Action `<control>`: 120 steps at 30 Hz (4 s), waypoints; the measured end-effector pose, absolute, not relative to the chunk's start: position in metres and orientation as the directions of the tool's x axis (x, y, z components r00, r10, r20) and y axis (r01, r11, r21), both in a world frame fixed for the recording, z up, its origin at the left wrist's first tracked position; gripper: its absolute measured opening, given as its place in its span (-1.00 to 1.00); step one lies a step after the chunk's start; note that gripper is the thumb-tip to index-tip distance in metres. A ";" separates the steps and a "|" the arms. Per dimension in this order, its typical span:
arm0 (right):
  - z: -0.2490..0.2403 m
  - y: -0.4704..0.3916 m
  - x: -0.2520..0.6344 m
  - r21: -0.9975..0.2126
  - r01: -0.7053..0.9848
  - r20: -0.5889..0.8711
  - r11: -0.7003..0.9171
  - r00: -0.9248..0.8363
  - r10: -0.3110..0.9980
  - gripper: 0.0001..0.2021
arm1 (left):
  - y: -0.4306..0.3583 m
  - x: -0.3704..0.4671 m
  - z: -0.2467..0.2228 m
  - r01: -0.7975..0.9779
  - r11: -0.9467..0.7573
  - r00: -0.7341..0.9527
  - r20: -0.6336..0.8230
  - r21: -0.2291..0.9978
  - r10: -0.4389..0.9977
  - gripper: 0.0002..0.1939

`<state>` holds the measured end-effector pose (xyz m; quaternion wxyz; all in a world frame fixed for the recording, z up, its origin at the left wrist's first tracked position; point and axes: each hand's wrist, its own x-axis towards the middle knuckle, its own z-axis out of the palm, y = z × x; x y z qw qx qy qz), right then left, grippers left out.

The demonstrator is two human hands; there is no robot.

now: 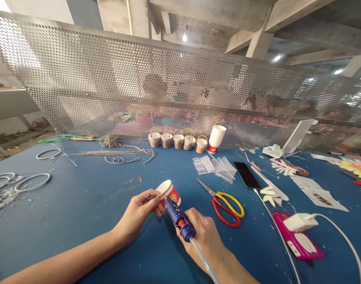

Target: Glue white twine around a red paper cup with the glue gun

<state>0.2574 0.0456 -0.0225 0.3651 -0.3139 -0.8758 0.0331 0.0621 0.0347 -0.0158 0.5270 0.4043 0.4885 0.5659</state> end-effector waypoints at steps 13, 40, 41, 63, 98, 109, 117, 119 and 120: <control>-0.021 0.044 0.256 -0.305 0.522 0.621 0.797 -0.526 0.582 -0.82 | 0.034 0.062 -0.014 -0.182 0.034 -0.110 -0.054 0.983 0.992 -0.76; -0.027 0.044 0.264 -0.411 0.539 0.652 0.736 -0.390 0.650 -0.85 | 0.033 0.061 -0.008 -0.087 0.041 -0.255 -0.062 0.995 0.965 -0.78; -0.026 0.044 0.264 -0.408 0.540 0.654 0.736 -0.390 0.648 -0.85 | 0.033 0.061 -0.008 -0.091 0.041 -0.244 -0.062 0.995 0.968 -0.77; -0.022 0.041 0.255 -0.327 0.500 0.607 0.802 -0.540 0.583 -0.84 | 0.032 0.063 -0.013 -0.254 0.035 -0.101 -0.063 0.967 0.993 -0.80; -0.029 0.045 0.256 -0.280 0.512 0.634 0.812 -0.537 0.557 -0.88 | 0.034 0.063 -0.017 -0.195 0.029 -0.108 -0.051 0.980 0.993 -0.82; -0.030 0.044 0.256 -0.256 0.503 0.623 0.825 -0.567 0.539 -0.89 | 0.034 0.064 -0.015 -0.236 0.038 -0.122 -0.069 0.971 0.990 -0.82; -0.024 0.046 0.259 -0.313 0.498 0.635 0.809 -0.524 0.568 -0.88 | 0.033 0.062 -0.017 -0.225 0.054 -0.118 -0.082 0.973 0.990 -0.83; -0.024 0.045 0.259 -0.305 0.494 0.640 0.814 -0.526 0.559 -0.89 | 0.034 0.062 -0.017 -0.230 0.053 -0.117 -0.081 0.972 0.990 -0.83; -0.024 0.044 0.259 -0.301 0.493 0.639 0.817 -0.531 0.556 -0.90 | 0.034 0.063 -0.017 -0.234 0.052 -0.119 -0.082 0.971 0.990 -0.83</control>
